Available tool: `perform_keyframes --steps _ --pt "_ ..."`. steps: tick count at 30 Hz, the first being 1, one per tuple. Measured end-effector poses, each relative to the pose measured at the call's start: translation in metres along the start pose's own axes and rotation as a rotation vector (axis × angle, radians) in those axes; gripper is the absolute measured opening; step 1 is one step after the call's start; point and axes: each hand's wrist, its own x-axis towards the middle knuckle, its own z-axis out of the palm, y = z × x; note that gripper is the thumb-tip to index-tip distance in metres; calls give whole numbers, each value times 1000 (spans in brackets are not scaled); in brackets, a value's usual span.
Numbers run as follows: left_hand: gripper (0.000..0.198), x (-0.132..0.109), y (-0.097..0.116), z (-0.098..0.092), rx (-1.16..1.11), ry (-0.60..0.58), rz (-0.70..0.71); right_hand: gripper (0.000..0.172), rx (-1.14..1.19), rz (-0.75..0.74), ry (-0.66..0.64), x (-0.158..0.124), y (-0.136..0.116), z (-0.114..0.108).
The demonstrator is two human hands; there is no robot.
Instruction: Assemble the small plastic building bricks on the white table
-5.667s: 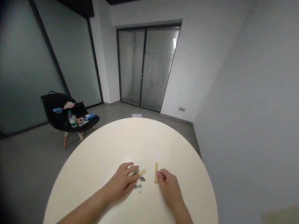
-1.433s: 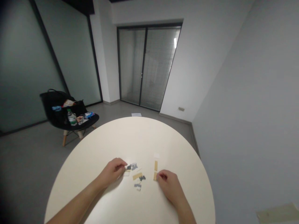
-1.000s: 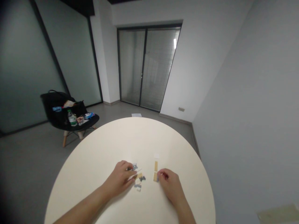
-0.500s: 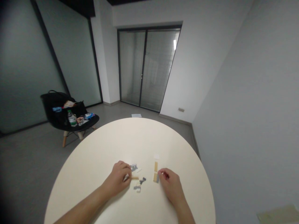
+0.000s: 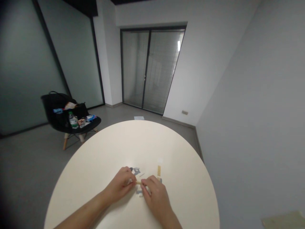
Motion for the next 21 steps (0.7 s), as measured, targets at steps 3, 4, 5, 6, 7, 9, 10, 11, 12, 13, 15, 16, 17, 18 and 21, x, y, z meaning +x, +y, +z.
perform_keyframes --steps 3,4,5,6,7,9,10,11,12,13,15,16,17,18,21 --pt "12 0 0 -1 -26 -5 14 17 4 -20 14 1 -2 2" --pt "12 1 0 -1 -30 0 16 16 8 -27 21 1 -2 3" --pt "12 1 0 -1 -32 8 16 16 15 -37 26 1 -3 3" --pt "13 1 -1 -1 -34 18 15 17 22 -46 26 0 -3 4" --pt "13 1 -1 -1 -35 28 13 18 28 -55 23 0 -4 4" --pt "14 1 -1 -2 -45 45 1 20 32 -66 5 -1 -5 6" --pt "14 1 -2 -2 -54 52 -9 20 30 -72 -3 -1 -6 6" --pt "14 1 -2 -3 -64 59 -21 21 27 -78 -7 -1 -7 7" --pt "13 2 -2 -4 -75 66 -33 22 24 -87 -7 -1 -7 8" --pt "13 2 -2 -5 -85 77 -42 22 24 -97 -1 -1 -7 8" --pt "11 3 -2 -7 -104 107 -63 22 34 -98 30 0 -6 7" --pt "11 3 -3 -9 -111 124 -76 22 41 -76 58 1 -4 5" --pt "12 4 -3 -11 -115 142 -94 21 47 -37 97 3 -2 2" --pt "13 4 -4 -13 -115 161 -117 20 51 17 147 4 0 -2" --pt "16 6 -9 -18 -91 211 -200 25 54 217 317 13 11 -23"
